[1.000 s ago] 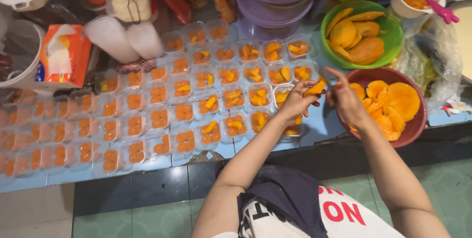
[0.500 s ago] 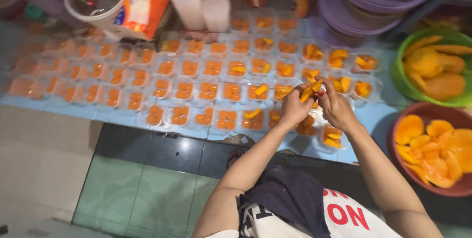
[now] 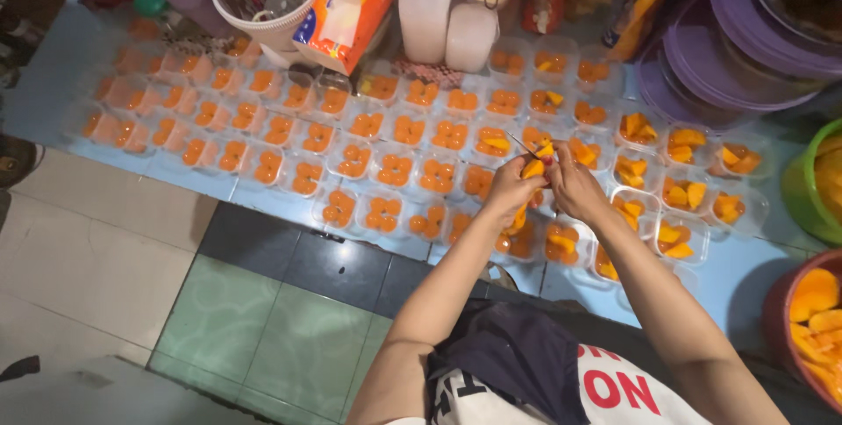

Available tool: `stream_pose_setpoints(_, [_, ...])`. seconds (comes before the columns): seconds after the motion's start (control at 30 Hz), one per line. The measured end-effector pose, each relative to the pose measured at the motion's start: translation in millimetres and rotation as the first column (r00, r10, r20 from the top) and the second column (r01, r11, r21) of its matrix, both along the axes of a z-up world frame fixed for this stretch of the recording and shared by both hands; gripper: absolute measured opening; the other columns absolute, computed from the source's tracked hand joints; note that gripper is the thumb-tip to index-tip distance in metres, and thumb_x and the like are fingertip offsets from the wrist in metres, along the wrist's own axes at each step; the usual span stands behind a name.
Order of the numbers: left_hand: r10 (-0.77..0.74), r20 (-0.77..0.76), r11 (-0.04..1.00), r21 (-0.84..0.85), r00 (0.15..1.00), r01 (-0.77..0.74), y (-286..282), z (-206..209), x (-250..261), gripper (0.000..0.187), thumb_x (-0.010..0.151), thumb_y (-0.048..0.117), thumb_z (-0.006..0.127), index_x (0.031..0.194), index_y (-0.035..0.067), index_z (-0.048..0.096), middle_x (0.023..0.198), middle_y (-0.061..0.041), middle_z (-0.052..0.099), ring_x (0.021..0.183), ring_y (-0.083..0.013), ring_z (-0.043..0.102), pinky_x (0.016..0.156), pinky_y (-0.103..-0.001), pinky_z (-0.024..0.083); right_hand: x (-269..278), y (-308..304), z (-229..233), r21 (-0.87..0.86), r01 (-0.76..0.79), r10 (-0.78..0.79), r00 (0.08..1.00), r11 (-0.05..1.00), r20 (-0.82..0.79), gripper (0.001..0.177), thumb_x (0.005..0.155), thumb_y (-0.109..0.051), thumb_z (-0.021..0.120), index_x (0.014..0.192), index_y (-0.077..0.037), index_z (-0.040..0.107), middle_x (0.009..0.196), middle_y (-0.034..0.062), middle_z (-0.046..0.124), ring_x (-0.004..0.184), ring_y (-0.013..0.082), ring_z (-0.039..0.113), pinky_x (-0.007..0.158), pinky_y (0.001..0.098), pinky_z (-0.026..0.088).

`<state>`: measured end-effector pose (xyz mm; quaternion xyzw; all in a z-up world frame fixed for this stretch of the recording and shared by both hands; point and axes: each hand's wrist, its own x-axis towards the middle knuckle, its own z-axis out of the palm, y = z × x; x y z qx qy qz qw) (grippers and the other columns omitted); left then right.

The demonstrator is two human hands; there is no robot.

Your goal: The person cuts mango slices into smaller pieces using a knife and places them into clear plastic containers arranged on a table. The person repeatedly picks up mango slices, cuts them, and distributes the pieces across multiple containers.

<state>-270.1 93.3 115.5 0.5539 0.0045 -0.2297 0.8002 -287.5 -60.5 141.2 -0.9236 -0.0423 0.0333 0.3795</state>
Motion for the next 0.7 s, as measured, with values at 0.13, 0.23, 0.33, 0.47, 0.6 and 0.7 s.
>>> stream_pose_setpoints(0.13, [-0.054, 0.065, 0.998, 0.018, 0.996, 0.053, 6, -6, 47, 0.049, 0.085, 0.005, 0.068, 0.133, 0.003, 0.060, 0.104, -0.006, 0.070, 0.082, -0.0130, 0.071, 0.046, -0.025, 0.049, 39, -2, -20, -0.037, 0.082, -0.079, 0.994, 0.996, 0.069, 0.038, 0.106, -0.024, 0.041, 0.142, -0.010, 0.035, 0.096, 0.0252, 0.072, 0.090, 0.0472, 0.069, 0.078, 0.0550, 0.053])
stream_pose_setpoints(0.23, [-0.061, 0.100, 0.997, 0.043, 0.993, 0.057, -17, -17, 95, 0.047, 0.085, 0.002, 0.065, 0.132, 0.000, 0.059, 0.109, -0.011, 0.070, 0.092, -0.0189, 0.075, 0.048, -0.027, 0.052, 79, -24, -26, -0.001, 0.146, -0.144, 0.977, 0.989, 0.160, 0.040, 0.108, -0.025, 0.041, 0.144, -0.010, 0.032, 0.102, 0.0263, 0.071, 0.089, 0.0477, 0.070, 0.076, 0.0553, 0.054])
stream_pose_setpoints(0.33, [-0.139, -0.004, 0.976, -0.167, 0.990, 0.137, -34, -45, 138, 0.043, 0.089, 0.001, 0.059, 0.131, -0.002, 0.059, 0.121, -0.011, 0.069, 0.101, -0.0244, 0.074, 0.057, -0.027, 0.057, 121, -58, -26, -0.077, 0.247, -0.224, 0.947, 0.966, 0.232, 0.044, 0.112, -0.030, 0.039, 0.151, -0.012, 0.029, 0.113, 0.0302, 0.069, 0.093, 0.0519, 0.066, 0.077, 0.0585, 0.052])
stream_pose_setpoints(0.47, [-0.305, -0.262, 0.821, -0.560, 0.916, 0.113, -49, -94, 171, 0.041, 0.094, -0.003, 0.053, 0.135, -0.007, 0.056, 0.130, -0.019, 0.065, 0.112, -0.0298, 0.068, 0.078, -0.030, 0.064, 171, -108, -32, -0.233, 0.325, -0.303, 0.945, 0.917, 0.126, 0.045, 0.115, -0.038, 0.033, 0.152, -0.014, 0.038, 0.118, 0.0334, 0.067, 0.103, 0.0552, 0.063, 0.084, 0.0621, 0.048])
stream_pose_setpoints(0.6, [-0.389, -0.375, 0.691, -0.723, 0.841, -0.002, -50, -123, 179, 0.042, 0.096, 0.010, 0.050, 0.135, -0.005, 0.051, 0.132, -0.020, 0.064, 0.120, -0.0357, 0.065, 0.074, -0.031, 0.062, 198, -137, -39, -0.302, 0.200, -0.085, 0.931, 0.932, 0.354, 0.040, 0.125, -0.033, 0.031, 0.150, -0.006, 0.048, 0.122, 0.0359, 0.066, 0.099, 0.0547, 0.062, 0.079, 0.0582, 0.050])
stream_pose_setpoints(0.7, [-0.363, -0.430, 0.701, -0.711, 0.827, -0.062, -53, -133, 179, 0.045, 0.095, 0.008, 0.044, 0.137, -0.007, 0.045, 0.134, -0.022, 0.061, 0.126, -0.0394, 0.060, 0.087, -0.038, 0.064, 186, -149, -39, 0.239, 0.377, -0.375, 0.925, 0.895, -0.056, 0.047, 0.115, -0.038, 0.032, 0.154, -0.014, 0.041, 0.097, 0.0185, 0.061, 0.063, 0.0252, 0.054, 0.061, 0.0423, 0.045])
